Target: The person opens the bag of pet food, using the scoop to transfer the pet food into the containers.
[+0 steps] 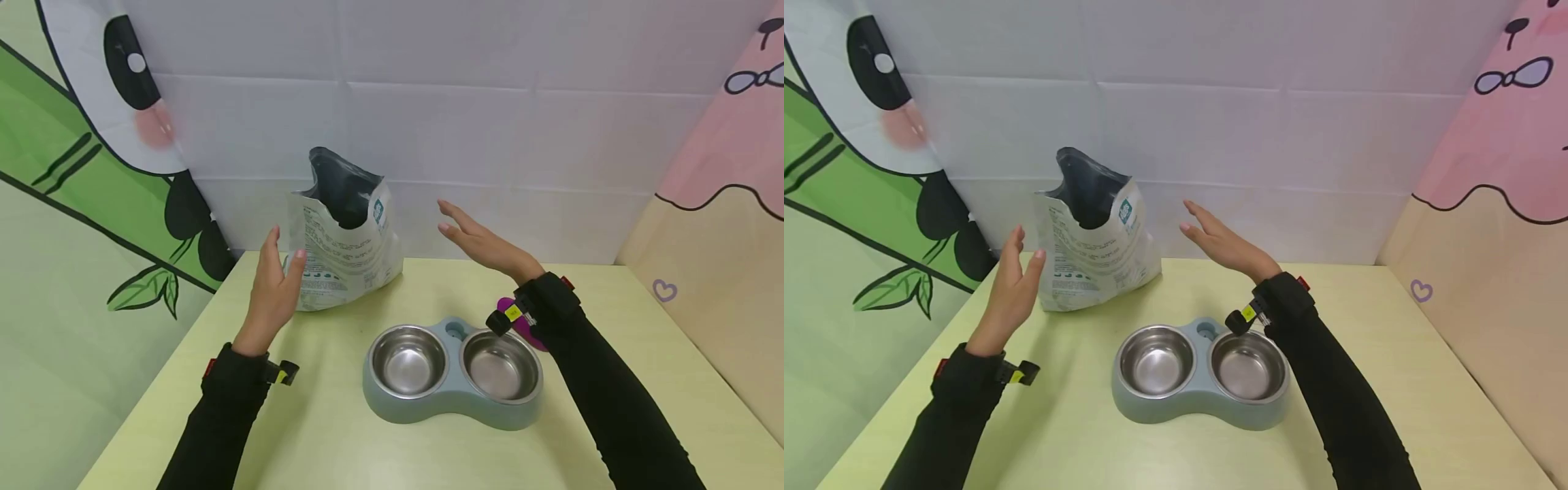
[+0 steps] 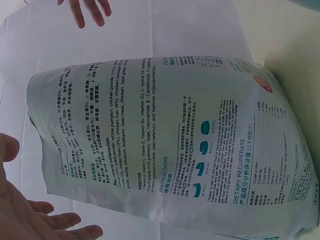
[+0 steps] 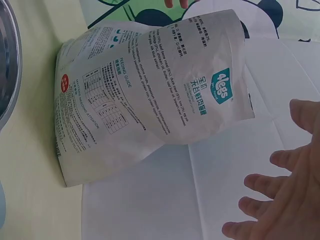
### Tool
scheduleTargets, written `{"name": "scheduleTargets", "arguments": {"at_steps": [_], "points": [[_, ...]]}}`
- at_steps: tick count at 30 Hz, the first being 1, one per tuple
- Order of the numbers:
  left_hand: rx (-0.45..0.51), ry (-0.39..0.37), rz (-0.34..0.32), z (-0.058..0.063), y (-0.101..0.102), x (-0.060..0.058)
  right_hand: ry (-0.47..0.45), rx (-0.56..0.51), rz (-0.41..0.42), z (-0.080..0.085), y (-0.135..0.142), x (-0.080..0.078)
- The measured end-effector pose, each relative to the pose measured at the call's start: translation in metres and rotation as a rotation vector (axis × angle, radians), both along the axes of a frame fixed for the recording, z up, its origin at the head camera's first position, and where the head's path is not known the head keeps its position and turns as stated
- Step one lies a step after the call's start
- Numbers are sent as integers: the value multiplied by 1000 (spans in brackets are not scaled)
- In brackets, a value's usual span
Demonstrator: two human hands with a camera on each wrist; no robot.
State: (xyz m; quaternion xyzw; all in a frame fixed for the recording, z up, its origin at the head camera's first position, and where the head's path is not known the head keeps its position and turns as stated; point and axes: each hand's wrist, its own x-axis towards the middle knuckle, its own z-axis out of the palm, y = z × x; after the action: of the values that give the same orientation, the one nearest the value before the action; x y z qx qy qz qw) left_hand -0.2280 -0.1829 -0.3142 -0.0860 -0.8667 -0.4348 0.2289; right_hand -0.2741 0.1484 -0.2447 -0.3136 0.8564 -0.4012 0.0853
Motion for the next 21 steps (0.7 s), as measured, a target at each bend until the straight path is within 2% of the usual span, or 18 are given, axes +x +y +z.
{"name": "scheduleTargets", "arguments": {"at_steps": [8, 13, 15, 21], "points": [[1, 34, -30, 3, -4, -11, 9, -32, -6, -18, 2, -28], [-11, 37, -24, 2, -7, -17, 6, -54, -9, -20, 0, -35], [-16, 33, -22, 2, -8, -18, -9, -55, -10, -15, -3, -31], [-36, 28, -18, 3, -12, -23, -3, -48, -8, -18, -9, -45]]}}
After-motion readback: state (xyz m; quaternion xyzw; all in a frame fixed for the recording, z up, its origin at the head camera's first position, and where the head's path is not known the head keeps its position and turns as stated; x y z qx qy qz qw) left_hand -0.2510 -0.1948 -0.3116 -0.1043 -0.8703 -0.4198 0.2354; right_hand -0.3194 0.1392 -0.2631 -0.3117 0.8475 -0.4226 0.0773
